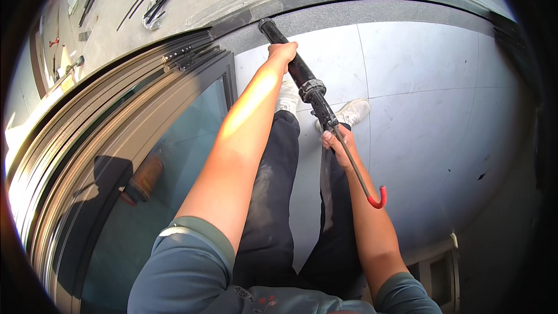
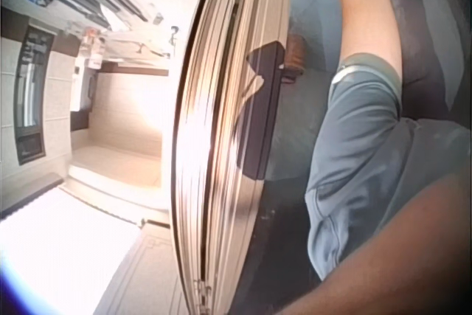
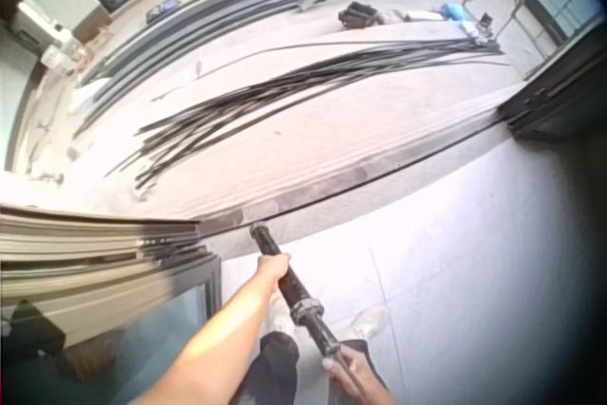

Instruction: The person uses a caulking gun to apply sealant along the bottom edge of a glass door frame. They then kneel and use their fingers to smooth the sealant bead along the joint between the frame and the floor.

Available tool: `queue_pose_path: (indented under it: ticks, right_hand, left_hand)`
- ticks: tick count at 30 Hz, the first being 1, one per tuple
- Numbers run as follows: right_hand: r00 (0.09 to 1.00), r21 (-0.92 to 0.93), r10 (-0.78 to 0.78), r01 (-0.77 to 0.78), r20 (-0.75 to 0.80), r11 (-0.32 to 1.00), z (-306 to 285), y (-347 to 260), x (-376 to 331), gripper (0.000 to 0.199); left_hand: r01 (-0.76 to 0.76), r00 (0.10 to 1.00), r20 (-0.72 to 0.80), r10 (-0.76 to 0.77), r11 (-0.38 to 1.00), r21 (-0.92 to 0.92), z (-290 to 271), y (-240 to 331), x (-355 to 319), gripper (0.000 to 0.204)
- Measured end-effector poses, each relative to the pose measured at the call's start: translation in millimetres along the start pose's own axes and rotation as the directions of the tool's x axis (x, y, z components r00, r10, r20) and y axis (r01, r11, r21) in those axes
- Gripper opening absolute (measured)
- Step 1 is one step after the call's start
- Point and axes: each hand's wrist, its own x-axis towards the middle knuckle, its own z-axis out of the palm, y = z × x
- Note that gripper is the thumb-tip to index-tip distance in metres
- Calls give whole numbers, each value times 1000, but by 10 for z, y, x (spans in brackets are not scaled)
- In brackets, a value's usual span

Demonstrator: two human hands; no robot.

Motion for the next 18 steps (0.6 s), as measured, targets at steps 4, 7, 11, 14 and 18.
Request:
queue_pose_path:
  ticks: [4, 7, 11, 14, 18]
  right_hand:
    - [996, 53, 60, -56, -68, 997, 112, -82, 146, 45]
    - [995, 73, 100, -102, 30, 992, 219, -149, 280, 38]
    - [981, -93, 180, -186, -75, 978, 407, -208, 193, 37]
    - [971, -374, -120, 34, -209, 927, 620, -228, -74, 59]
    - [947, -426, -114, -26, -299, 904, 612, -332, -637, 61]
  left_hand:
    - [48, 999, -15, -49, 998, -41, -84, -32, 316, 56]
    - [73, 997, 11, -72, 985, -154, -356, -58, 437, 58]
    - [73, 997, 32, -68, 979, -193, -677, -89, 180, 50]
    - [126, 990, 87, -111, 975, -186, -808, -106, -161, 49]
    - [167, 979, 134, -156, 983, -75, -625, -129, -704, 53]
